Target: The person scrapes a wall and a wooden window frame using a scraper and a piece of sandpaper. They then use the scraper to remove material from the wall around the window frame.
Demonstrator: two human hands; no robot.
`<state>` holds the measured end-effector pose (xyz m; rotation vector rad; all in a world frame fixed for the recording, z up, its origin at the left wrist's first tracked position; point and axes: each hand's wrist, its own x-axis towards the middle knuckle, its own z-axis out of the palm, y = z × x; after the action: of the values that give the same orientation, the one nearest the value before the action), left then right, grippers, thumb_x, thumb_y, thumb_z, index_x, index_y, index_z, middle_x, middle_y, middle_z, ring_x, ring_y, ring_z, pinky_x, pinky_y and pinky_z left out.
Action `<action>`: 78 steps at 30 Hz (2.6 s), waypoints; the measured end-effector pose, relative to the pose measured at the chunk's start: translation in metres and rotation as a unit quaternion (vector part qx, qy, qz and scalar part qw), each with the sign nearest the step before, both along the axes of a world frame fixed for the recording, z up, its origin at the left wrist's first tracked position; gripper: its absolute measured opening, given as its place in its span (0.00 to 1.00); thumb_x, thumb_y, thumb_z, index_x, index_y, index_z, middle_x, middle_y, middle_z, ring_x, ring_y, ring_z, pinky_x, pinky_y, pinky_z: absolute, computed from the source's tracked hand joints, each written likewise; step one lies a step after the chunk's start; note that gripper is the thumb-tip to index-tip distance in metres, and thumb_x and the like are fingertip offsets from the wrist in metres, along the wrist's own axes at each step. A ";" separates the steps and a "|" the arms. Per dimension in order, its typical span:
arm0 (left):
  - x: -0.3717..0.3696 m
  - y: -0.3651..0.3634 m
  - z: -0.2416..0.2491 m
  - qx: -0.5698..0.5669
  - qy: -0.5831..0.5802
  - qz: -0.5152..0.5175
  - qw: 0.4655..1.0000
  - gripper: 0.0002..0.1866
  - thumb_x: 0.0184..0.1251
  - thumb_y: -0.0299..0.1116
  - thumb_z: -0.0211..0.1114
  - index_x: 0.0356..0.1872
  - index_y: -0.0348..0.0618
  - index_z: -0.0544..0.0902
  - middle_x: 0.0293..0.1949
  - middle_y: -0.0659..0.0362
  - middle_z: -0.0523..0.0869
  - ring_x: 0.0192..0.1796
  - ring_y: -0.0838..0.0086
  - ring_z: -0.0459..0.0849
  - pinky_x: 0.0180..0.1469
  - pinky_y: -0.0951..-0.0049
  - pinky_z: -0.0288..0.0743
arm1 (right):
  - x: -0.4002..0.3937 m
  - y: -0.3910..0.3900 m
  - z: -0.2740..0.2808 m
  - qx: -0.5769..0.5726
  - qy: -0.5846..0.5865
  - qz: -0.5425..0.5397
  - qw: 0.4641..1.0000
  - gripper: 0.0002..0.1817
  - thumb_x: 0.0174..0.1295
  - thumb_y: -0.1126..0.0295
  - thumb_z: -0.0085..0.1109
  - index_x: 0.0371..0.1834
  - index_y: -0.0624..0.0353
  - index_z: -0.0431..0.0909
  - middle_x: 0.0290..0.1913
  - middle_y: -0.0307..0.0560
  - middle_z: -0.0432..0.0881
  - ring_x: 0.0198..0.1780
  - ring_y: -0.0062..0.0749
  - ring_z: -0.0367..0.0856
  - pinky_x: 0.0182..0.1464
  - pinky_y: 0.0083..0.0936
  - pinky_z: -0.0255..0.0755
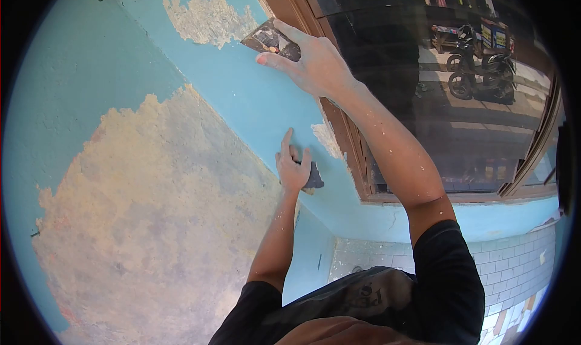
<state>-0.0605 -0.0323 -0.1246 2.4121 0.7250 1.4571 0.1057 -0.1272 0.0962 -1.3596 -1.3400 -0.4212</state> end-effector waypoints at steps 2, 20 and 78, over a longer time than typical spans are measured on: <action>-0.016 -0.011 -0.047 -0.136 -0.021 -0.011 0.990 0.36 0.64 0.28 0.71 0.75 0.46 0.72 0.21 0.67 0.64 0.26 0.72 0.65 0.47 0.67 0.66 | -0.003 -0.002 0.010 0.005 0.014 -0.012 1.000 0.56 0.61 0.21 0.57 0.80 0.55 0.69 0.40 0.59 0.91 0.37 0.38 0.92 0.47 0.34 0.84; -0.334 -0.141 -0.478 -0.502 0.229 0.287 0.783 0.22 0.62 0.46 0.73 0.49 0.38 0.91 0.47 0.43 0.93 0.49 0.55 0.92 0.56 0.58 0.84 | -0.001 -0.009 -0.040 -0.032 0.037 0.040 0.998 0.53 0.62 0.27 0.63 0.80 0.57 0.69 0.44 0.56 0.92 0.40 0.38 0.92 0.45 0.32 0.84; -0.274 -0.200 -0.344 -0.671 -0.050 0.425 0.605 0.14 0.70 0.38 0.66 0.35 0.36 0.90 0.33 0.54 0.91 0.31 0.66 0.88 0.39 0.62 0.83 | 0.022 -0.032 -0.052 -0.103 0.019 0.130 0.986 0.50 0.61 0.34 0.71 0.79 0.54 0.71 0.33 0.52 0.90 0.27 0.32 0.86 0.38 0.27 0.81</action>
<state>-0.3347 -0.2322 -0.4683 0.7260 2.0721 0.5642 0.1272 -0.1596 0.0438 -1.3293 -1.5375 -0.0815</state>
